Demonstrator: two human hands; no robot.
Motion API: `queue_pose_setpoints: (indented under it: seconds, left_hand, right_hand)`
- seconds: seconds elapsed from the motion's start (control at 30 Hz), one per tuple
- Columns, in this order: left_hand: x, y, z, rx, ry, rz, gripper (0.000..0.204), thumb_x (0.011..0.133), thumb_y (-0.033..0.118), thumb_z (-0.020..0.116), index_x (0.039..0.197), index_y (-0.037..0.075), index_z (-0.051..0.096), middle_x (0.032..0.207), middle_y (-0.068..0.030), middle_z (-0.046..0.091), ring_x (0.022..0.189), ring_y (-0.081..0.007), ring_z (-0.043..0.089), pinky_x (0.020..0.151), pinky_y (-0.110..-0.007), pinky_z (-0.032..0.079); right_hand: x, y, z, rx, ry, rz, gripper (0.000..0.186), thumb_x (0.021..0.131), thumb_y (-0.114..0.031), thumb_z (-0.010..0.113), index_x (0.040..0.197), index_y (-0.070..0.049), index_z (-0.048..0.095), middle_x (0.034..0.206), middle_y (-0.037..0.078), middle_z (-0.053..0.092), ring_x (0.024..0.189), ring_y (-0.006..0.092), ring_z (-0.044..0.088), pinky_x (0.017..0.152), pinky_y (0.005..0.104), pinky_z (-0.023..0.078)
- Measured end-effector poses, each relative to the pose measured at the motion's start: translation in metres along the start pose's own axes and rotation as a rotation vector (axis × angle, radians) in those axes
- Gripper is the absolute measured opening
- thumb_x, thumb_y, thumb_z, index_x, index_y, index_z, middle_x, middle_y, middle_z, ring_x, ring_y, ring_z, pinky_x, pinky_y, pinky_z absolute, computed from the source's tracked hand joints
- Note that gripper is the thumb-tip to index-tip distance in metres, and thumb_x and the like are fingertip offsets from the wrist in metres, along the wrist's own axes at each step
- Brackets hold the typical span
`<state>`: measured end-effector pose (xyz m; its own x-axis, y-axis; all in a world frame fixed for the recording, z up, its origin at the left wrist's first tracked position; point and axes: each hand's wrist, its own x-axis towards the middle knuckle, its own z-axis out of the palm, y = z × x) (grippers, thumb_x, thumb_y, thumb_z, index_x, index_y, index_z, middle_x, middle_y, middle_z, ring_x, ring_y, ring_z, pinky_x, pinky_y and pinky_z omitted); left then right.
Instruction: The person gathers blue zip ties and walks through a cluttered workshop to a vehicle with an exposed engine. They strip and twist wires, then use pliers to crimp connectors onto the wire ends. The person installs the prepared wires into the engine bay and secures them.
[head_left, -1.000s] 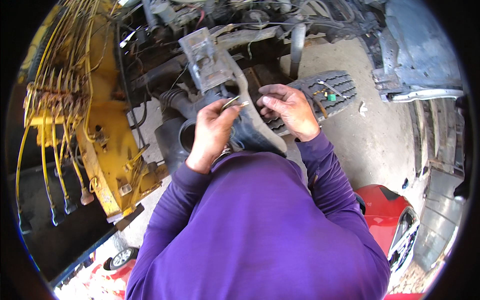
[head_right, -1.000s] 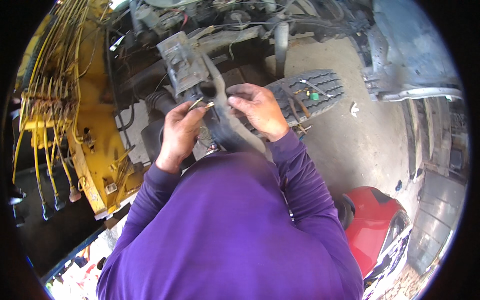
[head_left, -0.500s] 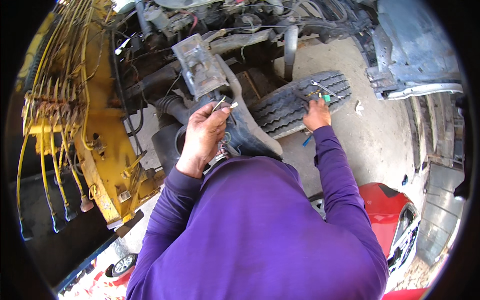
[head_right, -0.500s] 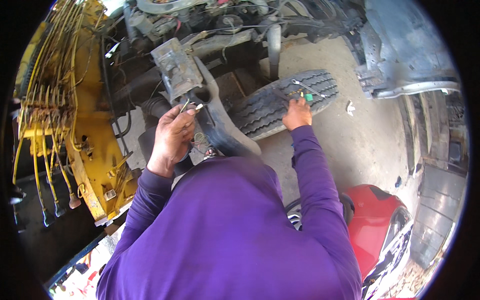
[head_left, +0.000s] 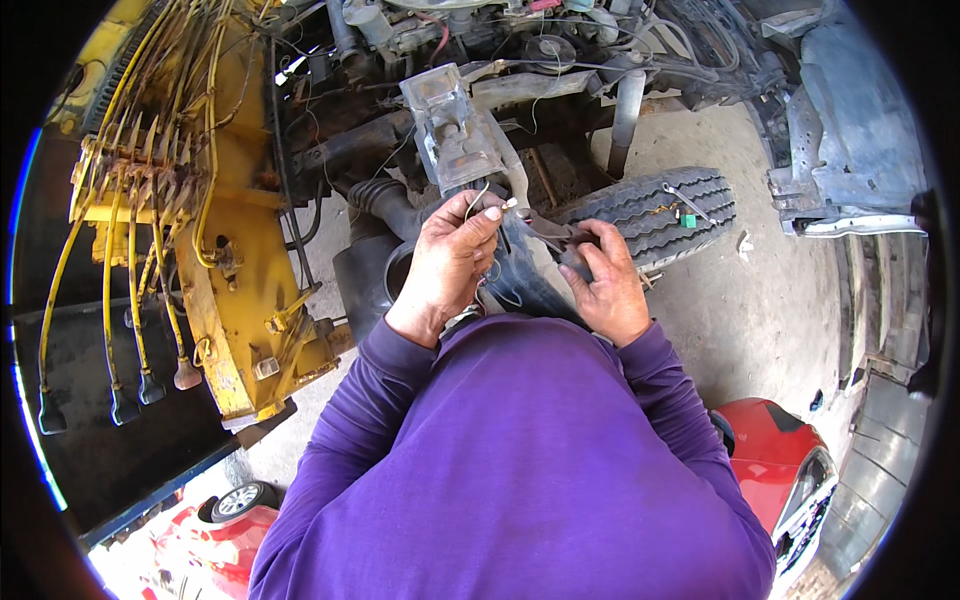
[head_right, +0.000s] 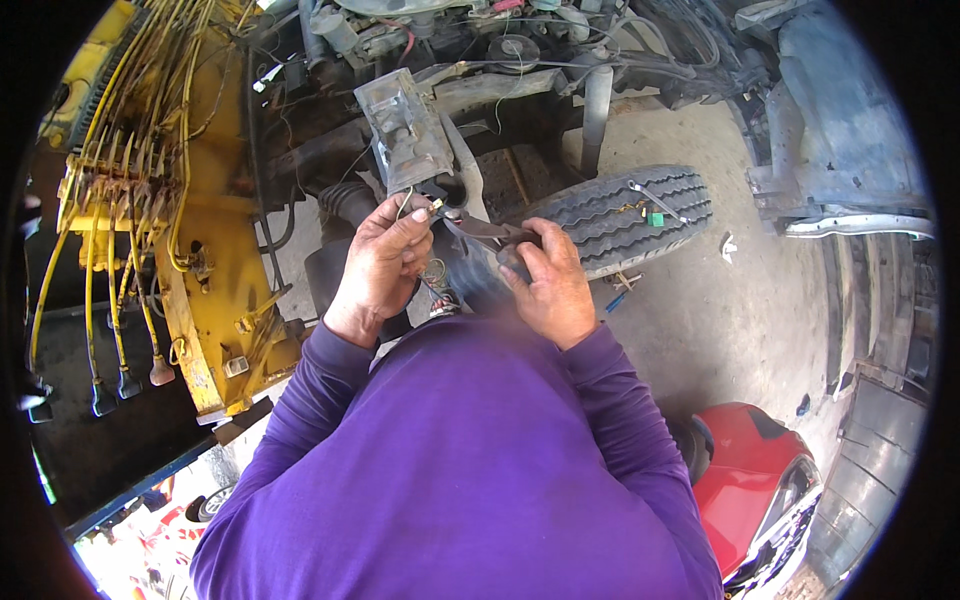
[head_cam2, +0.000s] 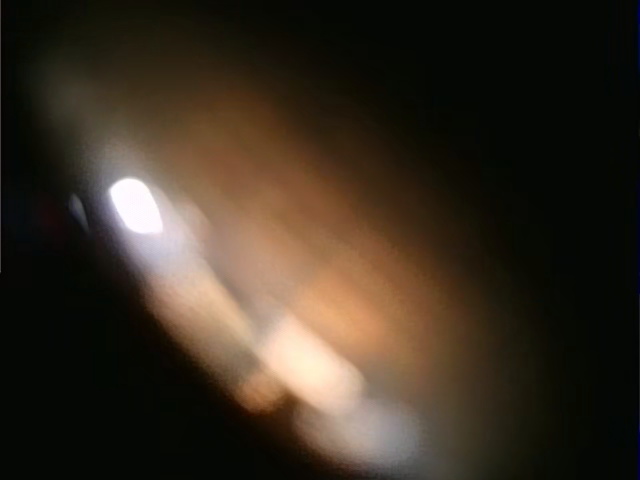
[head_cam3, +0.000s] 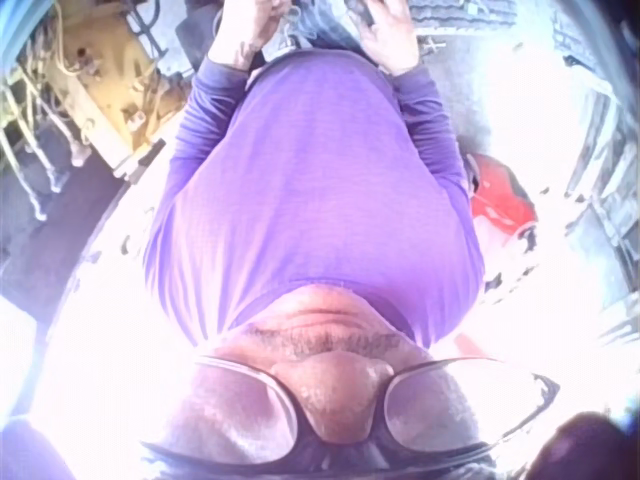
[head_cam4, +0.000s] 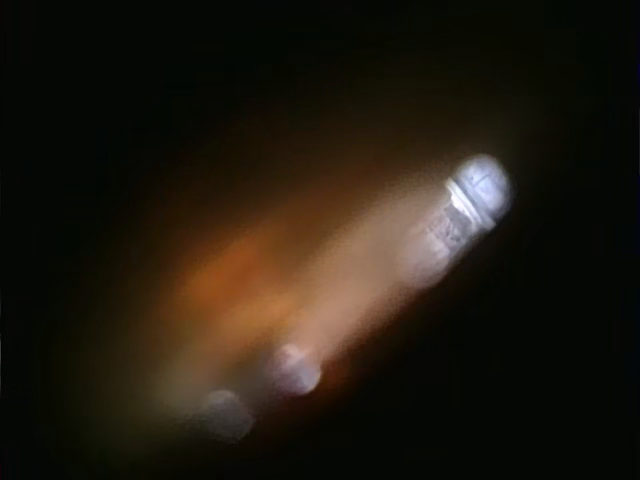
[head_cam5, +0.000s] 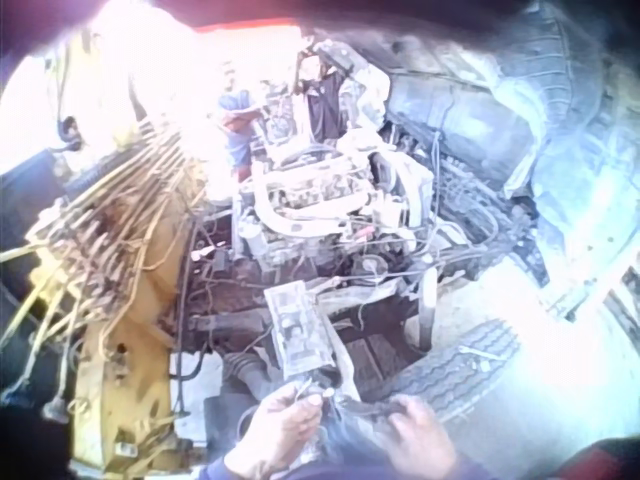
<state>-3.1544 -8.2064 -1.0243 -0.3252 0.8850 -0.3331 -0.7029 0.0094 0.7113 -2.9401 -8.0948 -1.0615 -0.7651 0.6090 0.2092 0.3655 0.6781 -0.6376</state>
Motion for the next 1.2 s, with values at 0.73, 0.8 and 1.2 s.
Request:
queue_pose_setpoints:
  seconds: [0.73, 0.8, 1.2]
  left_hand:
    - [0.003, -0.004, 0.002, -0.053, 0.004, 0.002, 0.006, 0.101, 0.009, 0.066, 0.106, 0.006, 0.066, 0.071, 0.0080, 0.047, 0.056, -0.0019, 0.035, 0.051, -0.020, 0.028]
    - [0.003, -0.004, 0.003, -0.051, 0.004, 0.004, 0.006, 0.102, 0.009, 0.066, 0.106, 0.006, 0.066, 0.072, 0.0079, 0.047, 0.056, -0.0019, 0.035, 0.050, -0.020, 0.028]
    - [0.006, -0.009, 0.015, 0.054, 0.148, 0.113, 0.006, 0.101, 0.013, 0.068, 0.103, 0.008, 0.066, 0.067, 0.0105, 0.045, 0.054, -0.0005, 0.032, 0.049, -0.021, 0.025]
  right_hand:
    - [0.014, -0.016, -0.012, -0.207, 0.092, -0.118, 0.036, 0.077, -0.012, 0.082, 0.109, -0.001, 0.070, 0.135, 0.019, 0.053, 0.127, 0.0405, 0.051, 0.107, 0.0495, 0.045]
    - [0.014, -0.014, -0.011, -0.208, 0.079, -0.098, 0.035, 0.077, -0.013, 0.083, 0.107, -0.001, 0.069, 0.135, 0.019, 0.053, 0.125, 0.0402, 0.052, 0.106, 0.0498, 0.045]
    - [0.001, -0.028, 0.004, 0.208, -0.054, 0.100, 0.032, 0.087, -0.010, 0.075, 0.111, 0.008, 0.065, 0.129, 0.023, 0.056, 0.117, 0.0401, 0.060, 0.099, 0.0430, 0.050]
